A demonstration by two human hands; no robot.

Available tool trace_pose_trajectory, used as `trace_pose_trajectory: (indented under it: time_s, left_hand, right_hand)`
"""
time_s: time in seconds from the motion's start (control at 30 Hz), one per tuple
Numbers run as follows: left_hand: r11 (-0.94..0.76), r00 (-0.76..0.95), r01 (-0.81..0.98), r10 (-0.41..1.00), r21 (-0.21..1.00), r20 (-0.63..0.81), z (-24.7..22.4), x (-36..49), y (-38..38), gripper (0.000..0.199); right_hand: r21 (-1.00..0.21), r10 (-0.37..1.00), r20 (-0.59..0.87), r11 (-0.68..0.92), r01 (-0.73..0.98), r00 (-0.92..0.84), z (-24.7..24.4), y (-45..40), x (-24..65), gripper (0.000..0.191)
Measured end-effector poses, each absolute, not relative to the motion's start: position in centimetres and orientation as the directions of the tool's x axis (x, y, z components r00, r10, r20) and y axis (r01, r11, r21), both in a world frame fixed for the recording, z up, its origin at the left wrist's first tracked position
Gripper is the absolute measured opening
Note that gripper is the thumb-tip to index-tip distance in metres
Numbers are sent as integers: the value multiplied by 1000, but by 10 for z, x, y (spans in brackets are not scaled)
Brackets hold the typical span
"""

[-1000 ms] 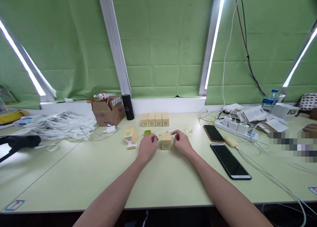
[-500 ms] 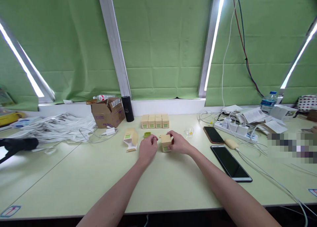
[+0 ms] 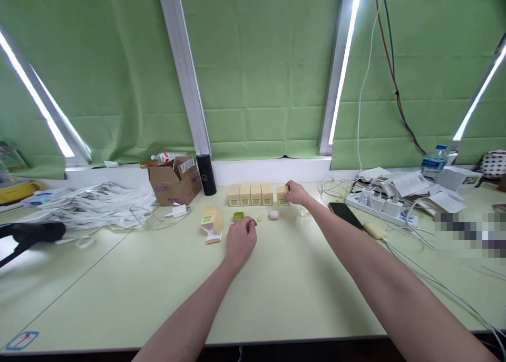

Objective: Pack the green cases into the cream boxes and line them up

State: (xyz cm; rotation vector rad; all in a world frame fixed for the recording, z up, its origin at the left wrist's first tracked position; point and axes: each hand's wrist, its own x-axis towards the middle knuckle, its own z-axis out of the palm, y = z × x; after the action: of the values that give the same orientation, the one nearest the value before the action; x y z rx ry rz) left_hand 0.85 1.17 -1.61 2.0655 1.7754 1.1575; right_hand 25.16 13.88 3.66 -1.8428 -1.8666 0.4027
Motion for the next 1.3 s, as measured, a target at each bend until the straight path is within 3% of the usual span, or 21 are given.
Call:
trace_pose_trajectory:
  time_s: [0.27, 0.47, 0.57, 0.9, 1.3]
  left_hand:
    - [-303, 16, 751, 896, 586, 443, -18, 9, 12, 26]
    - [-319, 29, 740, 895, 592, 446, -19, 12, 13, 27]
    - [-319, 32, 738, 897, 594, 442, -20, 13, 12, 27]
    - [-319, 44, 750, 898, 579, 439, -21, 14, 12, 27]
    - [-311, 61, 763, 907, 566, 416, -21, 13, 12, 27]
  right_hand:
    - [-356, 985, 172, 38, 934, 25, 10, 128, 232, 53]
    - [-193, 978, 206, 82, 978, -42, 5, 111, 234, 31]
    - [-151, 980, 180, 110, 982, -83, 5, 110, 233, 31]
    - [-127, 990, 126, 84, 988, -68, 5, 138, 229, 53]
    - [-156, 993, 106, 72, 985, -56, 5, 147, 220, 43]
